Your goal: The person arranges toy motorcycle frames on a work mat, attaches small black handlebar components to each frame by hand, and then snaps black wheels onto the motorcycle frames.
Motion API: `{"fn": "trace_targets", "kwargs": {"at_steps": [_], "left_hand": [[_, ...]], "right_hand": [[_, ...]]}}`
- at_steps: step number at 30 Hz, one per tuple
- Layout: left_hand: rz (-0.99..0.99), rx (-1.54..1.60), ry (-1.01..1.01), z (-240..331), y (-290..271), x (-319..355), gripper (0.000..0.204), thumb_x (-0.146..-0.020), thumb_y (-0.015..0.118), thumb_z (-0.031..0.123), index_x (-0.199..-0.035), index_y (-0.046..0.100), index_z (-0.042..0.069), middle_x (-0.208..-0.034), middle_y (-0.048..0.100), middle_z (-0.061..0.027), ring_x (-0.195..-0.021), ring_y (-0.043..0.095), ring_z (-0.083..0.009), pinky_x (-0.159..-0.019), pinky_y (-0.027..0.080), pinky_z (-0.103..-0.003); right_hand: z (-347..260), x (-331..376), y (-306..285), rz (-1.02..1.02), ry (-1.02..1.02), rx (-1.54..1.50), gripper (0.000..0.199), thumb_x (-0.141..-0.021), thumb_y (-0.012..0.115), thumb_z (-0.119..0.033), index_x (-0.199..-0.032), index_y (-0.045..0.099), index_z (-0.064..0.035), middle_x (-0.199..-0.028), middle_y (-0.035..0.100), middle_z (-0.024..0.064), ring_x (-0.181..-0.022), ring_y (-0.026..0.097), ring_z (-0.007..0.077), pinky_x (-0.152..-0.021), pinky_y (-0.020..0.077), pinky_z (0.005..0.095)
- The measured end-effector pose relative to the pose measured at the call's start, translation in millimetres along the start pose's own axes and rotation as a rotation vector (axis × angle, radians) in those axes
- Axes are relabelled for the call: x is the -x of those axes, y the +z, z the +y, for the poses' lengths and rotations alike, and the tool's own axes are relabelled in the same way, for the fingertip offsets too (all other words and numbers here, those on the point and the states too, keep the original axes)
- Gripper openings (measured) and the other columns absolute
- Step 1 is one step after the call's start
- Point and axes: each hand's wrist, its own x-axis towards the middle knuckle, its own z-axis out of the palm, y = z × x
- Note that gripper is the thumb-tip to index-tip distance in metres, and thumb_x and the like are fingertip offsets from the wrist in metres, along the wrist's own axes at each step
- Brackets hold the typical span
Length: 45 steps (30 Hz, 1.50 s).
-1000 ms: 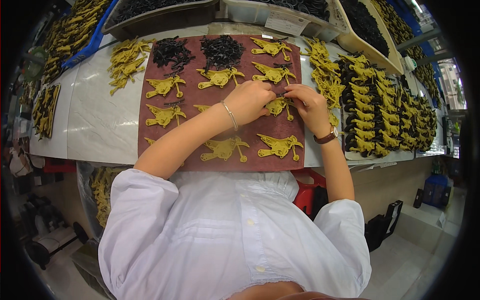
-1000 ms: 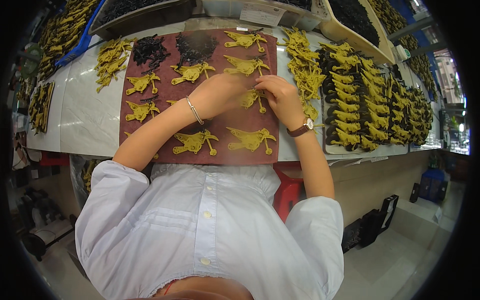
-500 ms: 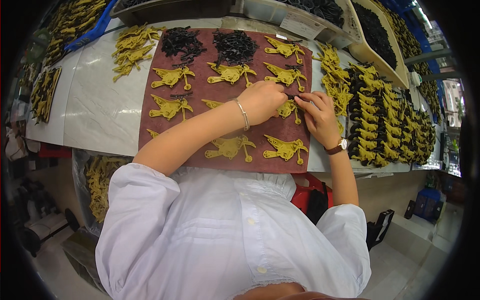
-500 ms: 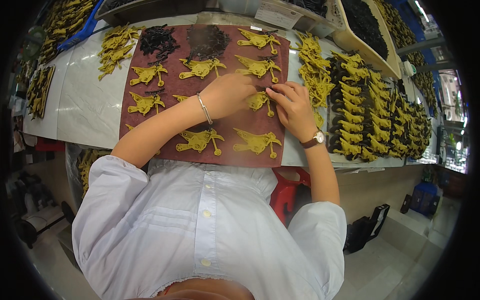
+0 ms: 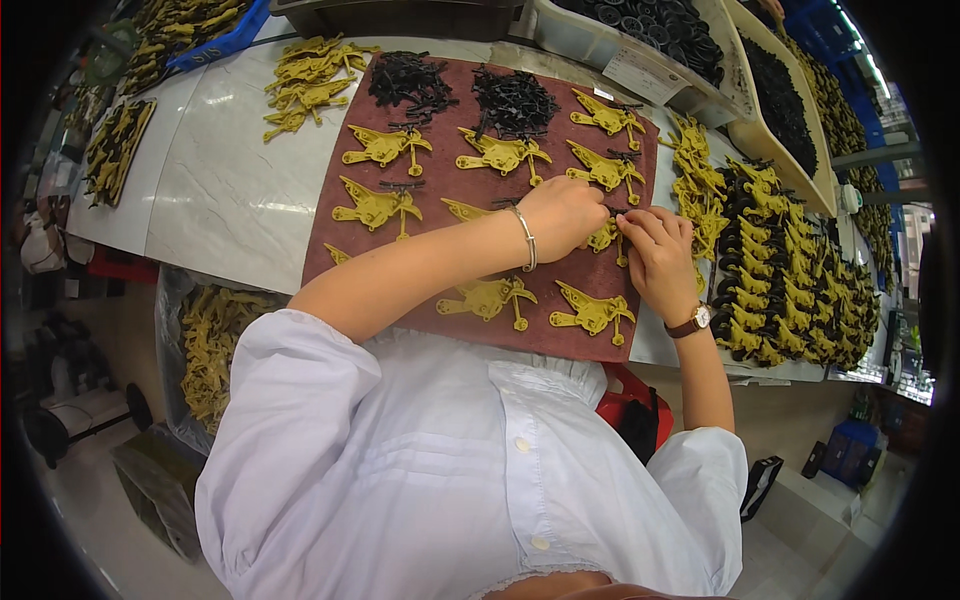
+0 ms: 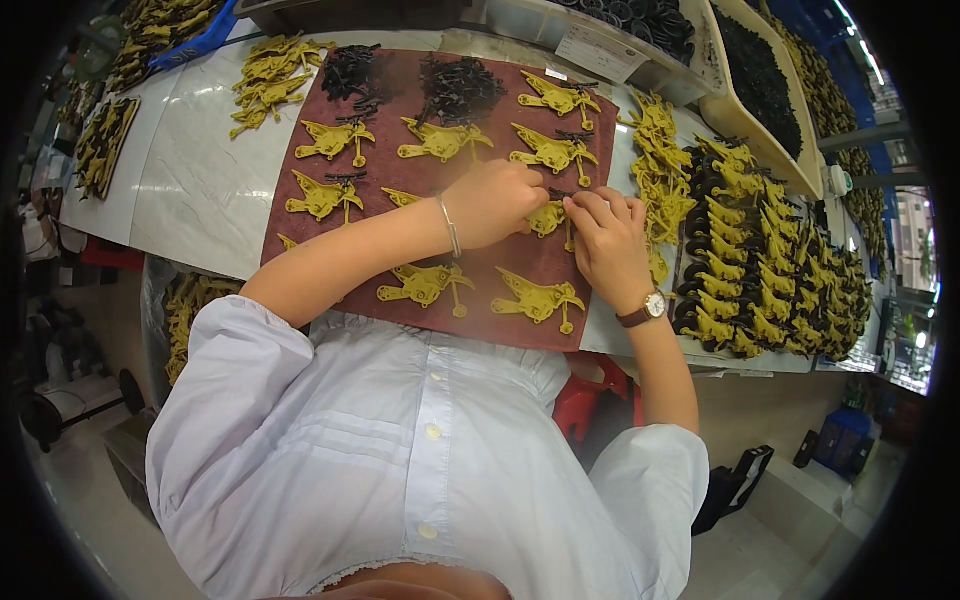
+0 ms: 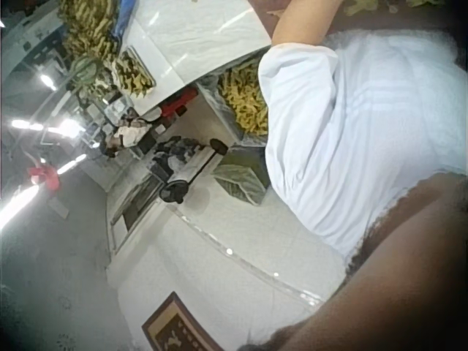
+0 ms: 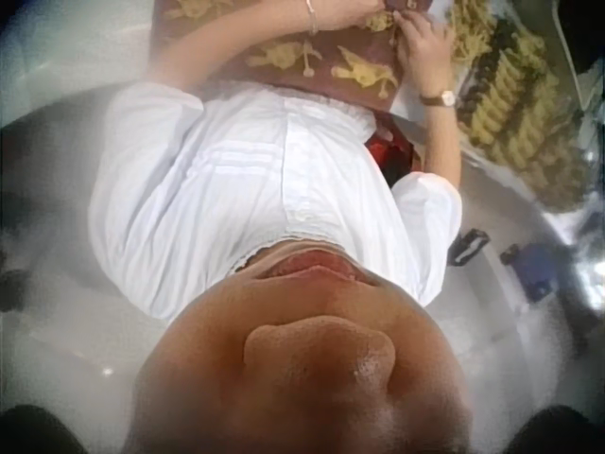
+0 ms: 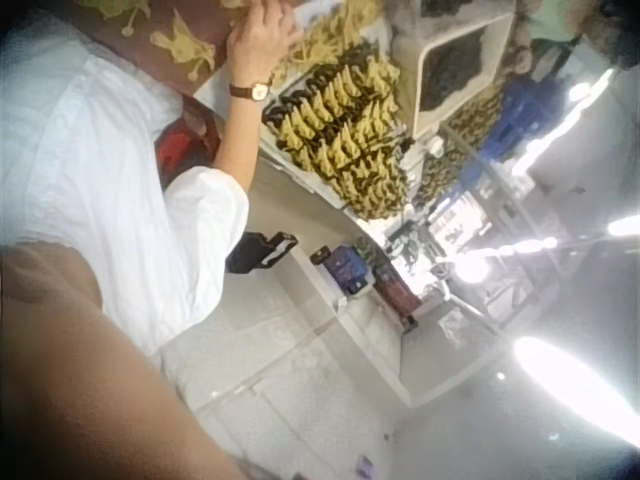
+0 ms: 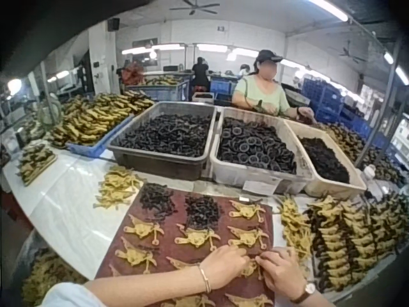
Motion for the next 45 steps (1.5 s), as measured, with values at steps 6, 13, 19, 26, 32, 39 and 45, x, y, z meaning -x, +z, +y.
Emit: {"fn": "trace_targets", "kwargs": {"at_steps": [6,13,19,26,32,39,45], "left_hand": [[0.318,0.18,-0.02,-18.8,-38.1,12.2,0.032,-0.076,0.073,0.024,-0.101,0.068,0.004,-0.092,0.065,-0.0111,-0.09,0.062,-0.0313,-0.082,0.05,-0.041],[0.122,-0.165,-0.609,-122.7,-116.5,65.9,0.02,-0.075,0.074,0.02,-0.086,0.072,0.004,-0.083,0.069,-0.0129,-0.08,0.066,-0.0315,-0.075,0.053,-0.039],[-0.028,-0.11,-0.634,-149.0,-114.1,62.3,0.02,-0.066,0.081,0.013,-0.082,0.072,0.005,-0.078,0.069,-0.0103,-0.075,0.067,-0.0236,-0.07,0.053,-0.033],[-0.075,-0.104,-0.574,-153.8,-116.0,64.7,0.021,-0.066,0.077,0.002,-0.082,0.063,0.002,-0.076,0.066,-0.0079,-0.073,0.066,-0.0207,-0.069,0.052,-0.032],[-0.028,-0.017,-0.459,-152.5,-115.7,66.9,0.02,-0.066,0.07,-0.003,-0.082,0.059,0.0,-0.075,0.065,-0.0082,-0.071,0.065,-0.0189,-0.068,0.053,-0.03],[-0.006,0.035,-0.388,-153.4,-114.4,68.6,0.018,-0.066,0.066,-0.004,-0.083,0.06,-0.001,-0.075,0.066,-0.0098,-0.07,0.066,-0.0198,-0.067,0.053,-0.03],[-0.073,0.041,-0.468,-157.9,-125.5,64.3,0.021,-0.067,0.065,-0.004,-0.088,0.062,-0.001,-0.075,0.066,-0.0095,-0.072,0.066,-0.0172,-0.07,0.053,-0.028]], "right_hand": [[-11.4,4.5,-3.9,0.056,0.111,0.029,0.035,-0.075,0.063,-0.003,-0.109,0.065,-0.0057,-0.109,0.062,0.0053,-0.106,0.054,0.0259,-0.092,0.0364,0.041],[-47.0,28.7,-26.6,0.297,0.253,-0.154,0.04,-0.075,0.057,0.004,-0.114,0.064,-0.0046,-0.11,0.063,0.0095,-0.103,0.056,0.0287,-0.091,0.0384,0.0401],[-67.7,52.4,-17.7,0.345,0.35,-0.236,0.038,-0.075,0.057,0.007,-0.111,0.065,-0.003,-0.107,0.064,0.0112,-0.1,0.057,0.0292,-0.088,0.0413,0.039],[-74.1,83.9,-14.2,0.425,0.507,-0.273,0.034,-0.076,0.056,0.008,-0.107,0.066,-0.0021,-0.101,0.065,0.0126,-0.093,0.059,0.0295,-0.085,0.0436,0.0381],[-79.1,108.9,-15.4,0.399,0.56,-0.259,0.034,-0.075,0.056,0.009,-0.105,0.066,-0.002,-0.097,0.065,0.0116,-0.09,0.06,0.0287,-0.081,0.0432,0.0372],[-84.7,114.8,-12.1,0.432,0.584,-0.276,0.034,-0.074,0.056,0.009,-0.105,0.066,-0.0017,-0.096,0.065,0.0112,-0.087,0.06,0.0276,-0.079,0.0431,0.0365],[-86.2,114.4,-11.2,0.462,0.589,-0.278,0.033,-0.075,0.057,0.009,-0.104,0.066,-0.0018,-0.095,0.065,0.0107,-0.085,0.06,0.0272,-0.078,0.0435,0.0363]]}}
